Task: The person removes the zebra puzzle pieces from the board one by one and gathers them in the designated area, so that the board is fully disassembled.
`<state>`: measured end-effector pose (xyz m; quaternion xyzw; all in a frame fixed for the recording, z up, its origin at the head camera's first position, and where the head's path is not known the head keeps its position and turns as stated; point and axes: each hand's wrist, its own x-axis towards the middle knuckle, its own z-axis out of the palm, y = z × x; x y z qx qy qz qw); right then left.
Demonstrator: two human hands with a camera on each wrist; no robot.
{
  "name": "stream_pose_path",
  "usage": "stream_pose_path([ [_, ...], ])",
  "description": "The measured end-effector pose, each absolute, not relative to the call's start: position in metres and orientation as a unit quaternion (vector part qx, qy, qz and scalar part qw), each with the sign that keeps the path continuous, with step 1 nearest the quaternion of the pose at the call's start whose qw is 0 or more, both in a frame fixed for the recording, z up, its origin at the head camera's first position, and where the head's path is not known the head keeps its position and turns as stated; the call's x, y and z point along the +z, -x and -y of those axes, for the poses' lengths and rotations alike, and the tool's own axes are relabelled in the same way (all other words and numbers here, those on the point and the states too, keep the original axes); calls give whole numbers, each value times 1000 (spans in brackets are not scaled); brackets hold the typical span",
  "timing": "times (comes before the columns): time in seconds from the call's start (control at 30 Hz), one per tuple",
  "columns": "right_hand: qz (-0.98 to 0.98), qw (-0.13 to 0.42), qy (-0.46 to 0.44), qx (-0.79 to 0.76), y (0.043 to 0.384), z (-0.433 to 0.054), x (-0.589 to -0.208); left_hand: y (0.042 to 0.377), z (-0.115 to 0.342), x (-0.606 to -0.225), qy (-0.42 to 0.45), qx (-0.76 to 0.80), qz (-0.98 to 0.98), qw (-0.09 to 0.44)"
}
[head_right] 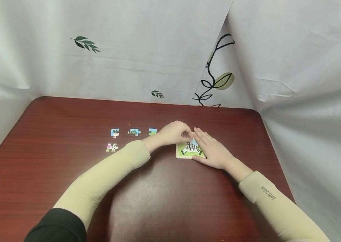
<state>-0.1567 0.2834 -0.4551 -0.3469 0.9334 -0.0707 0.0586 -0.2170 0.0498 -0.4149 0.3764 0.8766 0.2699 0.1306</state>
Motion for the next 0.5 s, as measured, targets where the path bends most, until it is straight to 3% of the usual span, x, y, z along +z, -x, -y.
stream_pose_path([
  [0.5,-936,62,340,-69,157,-282,-455,224,0,-389,-383,288,-868,133],
])
